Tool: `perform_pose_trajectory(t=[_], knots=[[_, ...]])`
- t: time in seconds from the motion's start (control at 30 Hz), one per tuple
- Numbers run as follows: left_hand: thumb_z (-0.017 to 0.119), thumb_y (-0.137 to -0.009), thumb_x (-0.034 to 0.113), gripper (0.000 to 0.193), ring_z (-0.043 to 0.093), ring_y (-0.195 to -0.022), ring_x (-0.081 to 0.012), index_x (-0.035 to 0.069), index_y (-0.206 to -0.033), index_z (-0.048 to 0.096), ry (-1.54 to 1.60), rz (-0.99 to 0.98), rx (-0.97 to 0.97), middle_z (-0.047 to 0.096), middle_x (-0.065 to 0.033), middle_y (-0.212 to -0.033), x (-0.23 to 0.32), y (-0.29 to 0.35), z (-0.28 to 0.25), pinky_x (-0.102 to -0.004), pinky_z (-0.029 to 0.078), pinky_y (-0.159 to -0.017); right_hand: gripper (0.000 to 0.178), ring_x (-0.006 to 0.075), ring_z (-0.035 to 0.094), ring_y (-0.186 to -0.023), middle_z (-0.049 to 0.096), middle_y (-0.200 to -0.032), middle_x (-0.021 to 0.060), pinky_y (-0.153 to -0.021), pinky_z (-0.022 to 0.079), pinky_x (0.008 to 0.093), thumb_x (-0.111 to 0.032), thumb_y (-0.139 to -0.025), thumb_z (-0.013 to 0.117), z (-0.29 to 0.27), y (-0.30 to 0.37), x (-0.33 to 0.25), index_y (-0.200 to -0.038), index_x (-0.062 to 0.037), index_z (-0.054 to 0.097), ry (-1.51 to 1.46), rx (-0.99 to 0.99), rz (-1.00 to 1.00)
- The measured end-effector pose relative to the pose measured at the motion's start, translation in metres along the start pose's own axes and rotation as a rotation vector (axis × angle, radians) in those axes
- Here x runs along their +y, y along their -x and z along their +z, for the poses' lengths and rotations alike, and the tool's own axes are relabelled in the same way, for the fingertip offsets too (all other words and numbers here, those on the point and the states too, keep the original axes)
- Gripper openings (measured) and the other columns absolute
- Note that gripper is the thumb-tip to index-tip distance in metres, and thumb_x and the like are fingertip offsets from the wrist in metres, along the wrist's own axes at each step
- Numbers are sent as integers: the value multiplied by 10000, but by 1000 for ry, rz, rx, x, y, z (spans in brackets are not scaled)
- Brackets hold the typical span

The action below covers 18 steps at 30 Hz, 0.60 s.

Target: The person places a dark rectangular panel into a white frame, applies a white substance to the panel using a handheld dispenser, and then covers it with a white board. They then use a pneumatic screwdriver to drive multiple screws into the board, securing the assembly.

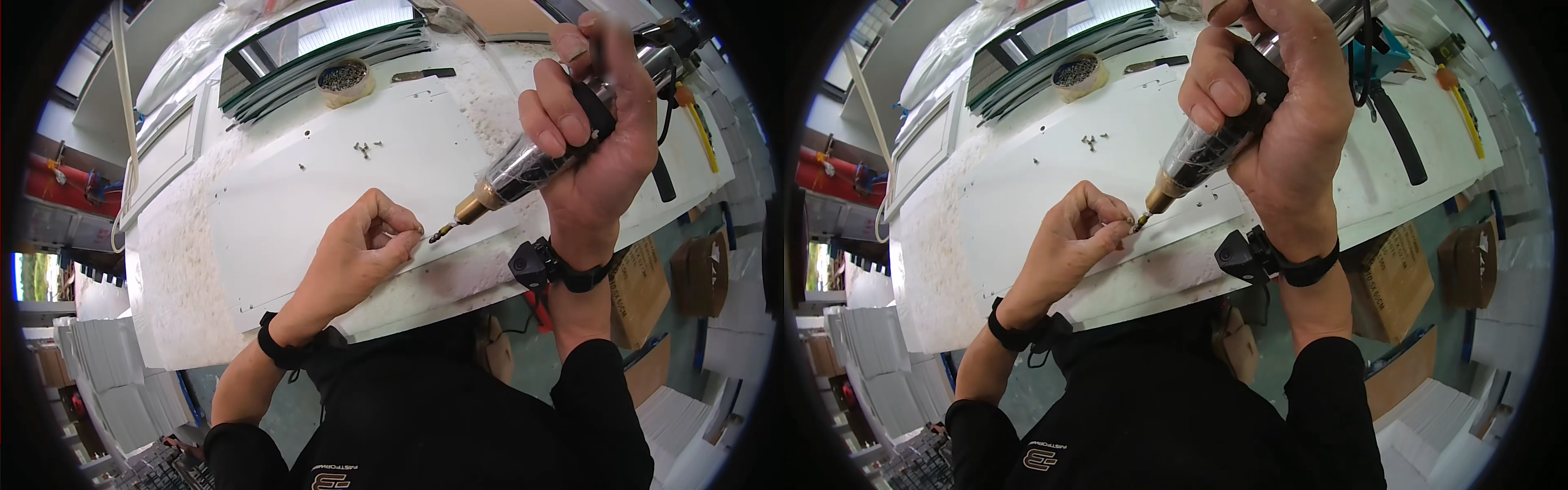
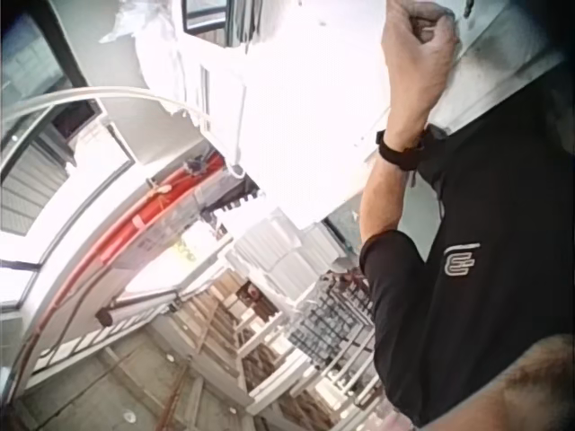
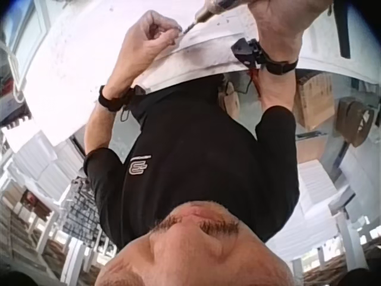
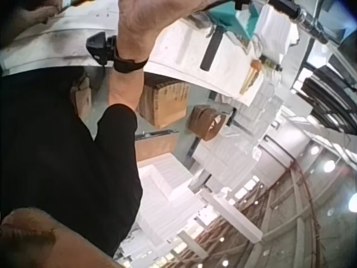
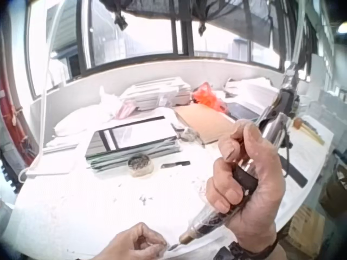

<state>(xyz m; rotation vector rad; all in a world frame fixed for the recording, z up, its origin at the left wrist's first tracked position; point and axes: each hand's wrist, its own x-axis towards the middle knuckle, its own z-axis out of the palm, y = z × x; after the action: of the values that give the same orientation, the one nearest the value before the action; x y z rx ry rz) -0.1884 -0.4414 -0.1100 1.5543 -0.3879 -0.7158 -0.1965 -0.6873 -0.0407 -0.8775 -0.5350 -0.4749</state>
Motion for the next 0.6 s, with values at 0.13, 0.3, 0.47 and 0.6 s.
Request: perform_pose_trajectory(t=[0.13,0.3,0.47,0.6], knots=[[650,-988,13,132,629,-901,-85,14,-1065,542,119,50,-29,637,-52,-1036,-11,-4,0,-247,551,-834,291,61,401,-534,495,-940,39,-454,393,233,-265,-1087,485,-4,0,5,-1200,-6,555,-26,0,13],[693,-977,38,192,634,-960,-111,52,-1048,515,224,47,-74,634,-83,-1081,-16,-7,0,-266,562,-860,295,58,402,-537,489,-935,33,-461,393,233,-267,-1086,490,-5,-1,6,-1202,-3,550,10,1,2],[662,-985,13,170,635,-943,-106,44,-1077,522,264,30,-72,627,-53,-1067,-14,-9,4,-266,563,-877,295,56,398,-533,500,-944,36,-461,390,228,-266,-1083,490,-6,0,8,-1198,-2,553,17,7,-1],[657,-982,3,175,635,-939,-104,40,-1088,524,319,-3,-76,623,-44,-1057,-16,-12,7,-266,563,-883,304,54,390,-533,513,-962,41,-462,389,226,-265,-1081,485,-10,1,7,-1205,3,556,12,14,0]])
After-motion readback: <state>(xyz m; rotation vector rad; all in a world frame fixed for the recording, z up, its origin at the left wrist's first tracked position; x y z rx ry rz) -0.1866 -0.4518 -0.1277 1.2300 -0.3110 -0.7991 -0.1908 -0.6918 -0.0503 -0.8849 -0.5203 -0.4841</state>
